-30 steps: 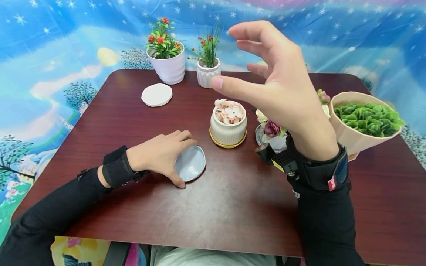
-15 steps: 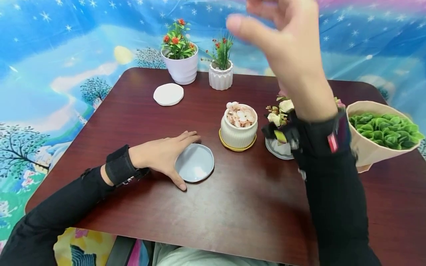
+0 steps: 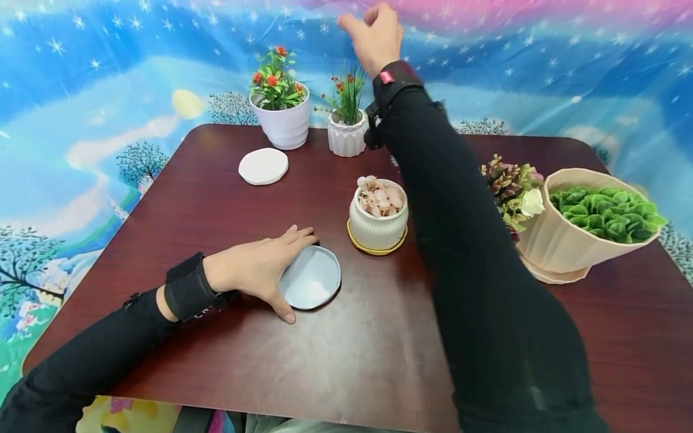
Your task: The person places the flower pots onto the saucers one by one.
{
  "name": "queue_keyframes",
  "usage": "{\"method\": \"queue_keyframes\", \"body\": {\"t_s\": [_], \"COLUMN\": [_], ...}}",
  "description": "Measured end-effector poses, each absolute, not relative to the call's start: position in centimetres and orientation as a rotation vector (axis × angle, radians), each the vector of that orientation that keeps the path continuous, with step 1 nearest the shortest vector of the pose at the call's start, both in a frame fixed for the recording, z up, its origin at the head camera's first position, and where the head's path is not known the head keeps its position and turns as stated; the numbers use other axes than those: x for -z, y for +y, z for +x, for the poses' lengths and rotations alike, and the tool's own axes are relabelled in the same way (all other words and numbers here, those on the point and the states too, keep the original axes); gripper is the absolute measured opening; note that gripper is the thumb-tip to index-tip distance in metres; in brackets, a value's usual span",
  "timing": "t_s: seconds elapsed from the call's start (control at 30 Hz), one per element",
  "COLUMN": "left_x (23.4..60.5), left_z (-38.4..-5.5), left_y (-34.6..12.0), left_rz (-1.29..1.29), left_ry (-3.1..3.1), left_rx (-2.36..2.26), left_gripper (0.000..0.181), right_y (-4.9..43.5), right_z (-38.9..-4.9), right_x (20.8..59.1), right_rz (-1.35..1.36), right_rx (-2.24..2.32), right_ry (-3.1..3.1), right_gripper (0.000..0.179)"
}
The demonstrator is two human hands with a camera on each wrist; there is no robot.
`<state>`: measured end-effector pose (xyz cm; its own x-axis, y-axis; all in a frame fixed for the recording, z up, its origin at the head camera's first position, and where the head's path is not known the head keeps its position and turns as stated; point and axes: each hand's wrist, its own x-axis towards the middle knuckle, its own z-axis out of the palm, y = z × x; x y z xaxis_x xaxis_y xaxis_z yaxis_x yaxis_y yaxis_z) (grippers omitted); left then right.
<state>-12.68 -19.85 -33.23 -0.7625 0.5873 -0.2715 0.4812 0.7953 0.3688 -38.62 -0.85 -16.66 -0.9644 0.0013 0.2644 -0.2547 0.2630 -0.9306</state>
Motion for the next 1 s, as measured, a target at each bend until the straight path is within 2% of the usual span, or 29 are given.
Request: {"method": "queue_keyframes", "body": {"t_s": [0.1,0.17,0.4,0.5,0.63,0.87,0.93,1.0], "left_x": [33.3,33.2,32.8,32.7,32.6,32.3,32.2,32.2], "left_z": [-12.6,-12.6,-12.8,-12.7,-12.6,-12.5,-12.5,-12.4], "left_y": [-19.6,-19.3,-18.6,-18.4,-18.3,-18.1,-18.0,-17.9], "left_rz": [0.820,0.830,0.841,0.835,0.828,0.850,0.857,0.863], "left_ry": [2.617,2.625,2.631,2.629,2.628,2.621,2.621,2.621], "left_rx": [-0.377,-0.358,-0.337,-0.338,-0.321,-0.333,-0.334,-0.335], "left_gripper": [0.141,0.141,0.141,0.140,0.140,0.140,0.140,0.140], "right_y": [-1.2,-1.2,-0.6,-0.2,0.2,-0.4,-0.2,0.3], "right_z": [-39.2,-39.6,-40.6,-40.9,-40.7,-40.1,-40.5,-41.3], "right_x": [19.1,20.3,24.2,25.5,25.9,24.8,24.5,24.6], "right_rz": [0.144,0.089,-0.136,-0.206,-0.347,-0.906,-0.927,-0.755], "right_rx": [-1.702,-1.747,-1.899,-1.749,-1.414,-1.311,-1.255,-1.250], "right_ry": [-2.447,-2.470,-2.530,-2.735,-3.024,-3.160,-3.304,-3.522], "right_gripper": [0.027,0.041,0.131,0.152,0.161,0.167,0.163,0.146]}}
